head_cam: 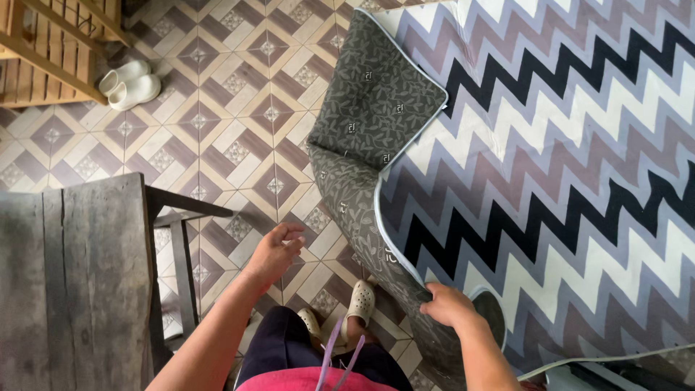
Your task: The person mops a tiled floor with a string mop, then moves a patterned mat and a cardboard box to clear the area. They unfold the mat, smooth it out on the floor, and adjust its position to fit the space.
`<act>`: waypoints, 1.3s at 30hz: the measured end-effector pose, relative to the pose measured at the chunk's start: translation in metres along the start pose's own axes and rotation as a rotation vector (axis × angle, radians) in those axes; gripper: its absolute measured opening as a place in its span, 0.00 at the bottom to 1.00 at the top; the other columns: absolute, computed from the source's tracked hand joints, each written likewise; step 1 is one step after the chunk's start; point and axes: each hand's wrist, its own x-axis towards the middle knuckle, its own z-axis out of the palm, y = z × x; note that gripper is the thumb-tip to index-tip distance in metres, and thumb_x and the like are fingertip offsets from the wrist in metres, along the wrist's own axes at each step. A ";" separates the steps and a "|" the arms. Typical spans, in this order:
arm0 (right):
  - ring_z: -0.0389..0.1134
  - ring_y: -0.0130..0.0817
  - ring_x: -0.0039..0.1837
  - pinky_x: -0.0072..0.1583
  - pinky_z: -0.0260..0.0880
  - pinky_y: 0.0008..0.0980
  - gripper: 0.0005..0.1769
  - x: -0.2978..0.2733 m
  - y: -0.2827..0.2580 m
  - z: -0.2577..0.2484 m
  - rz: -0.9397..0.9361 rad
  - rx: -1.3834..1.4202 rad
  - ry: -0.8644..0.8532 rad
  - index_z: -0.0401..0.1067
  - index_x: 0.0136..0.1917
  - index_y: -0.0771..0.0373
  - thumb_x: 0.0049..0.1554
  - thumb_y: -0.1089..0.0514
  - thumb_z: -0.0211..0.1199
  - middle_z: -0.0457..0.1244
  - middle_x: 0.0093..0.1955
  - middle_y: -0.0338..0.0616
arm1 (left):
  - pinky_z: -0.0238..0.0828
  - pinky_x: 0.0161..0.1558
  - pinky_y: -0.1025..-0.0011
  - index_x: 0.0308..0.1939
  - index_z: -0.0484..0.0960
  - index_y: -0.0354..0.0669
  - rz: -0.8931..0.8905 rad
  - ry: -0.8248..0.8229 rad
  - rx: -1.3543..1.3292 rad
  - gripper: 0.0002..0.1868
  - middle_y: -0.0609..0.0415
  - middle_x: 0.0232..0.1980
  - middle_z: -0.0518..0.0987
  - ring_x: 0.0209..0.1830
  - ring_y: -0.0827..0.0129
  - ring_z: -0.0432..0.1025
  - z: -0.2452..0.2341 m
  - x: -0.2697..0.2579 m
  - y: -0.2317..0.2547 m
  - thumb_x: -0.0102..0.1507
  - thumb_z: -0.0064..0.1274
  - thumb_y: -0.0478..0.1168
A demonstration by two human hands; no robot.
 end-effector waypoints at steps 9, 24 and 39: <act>0.69 0.40 0.70 0.68 0.67 0.41 0.32 0.011 0.071 0.042 0.303 0.269 0.042 0.72 0.69 0.50 0.54 0.39 0.67 0.69 0.65 0.42 | 0.70 0.47 0.67 0.61 0.77 0.46 0.038 -0.130 0.138 0.21 0.54 0.54 0.79 0.48 0.67 0.74 -0.006 0.065 0.052 0.65 0.53 0.43; 0.73 0.42 0.44 0.52 0.70 0.46 0.15 -0.075 -0.107 0.028 0.326 0.256 0.814 0.75 0.53 0.49 0.50 0.55 0.66 0.70 0.37 0.39 | 0.79 0.48 0.62 0.62 0.74 0.50 0.455 -0.811 0.885 0.22 0.53 0.59 0.78 0.54 0.64 0.76 0.082 0.120 0.170 0.64 0.53 0.47; 0.71 0.36 0.46 0.51 0.72 0.37 0.19 -0.143 -0.142 0.135 0.488 0.350 0.946 0.76 0.52 0.51 0.45 0.57 0.69 0.67 0.41 0.35 | 0.65 0.64 0.62 0.68 0.70 0.52 0.643 -1.527 1.386 0.28 0.51 0.67 0.76 0.66 0.56 0.71 0.152 0.072 0.153 0.63 0.56 0.46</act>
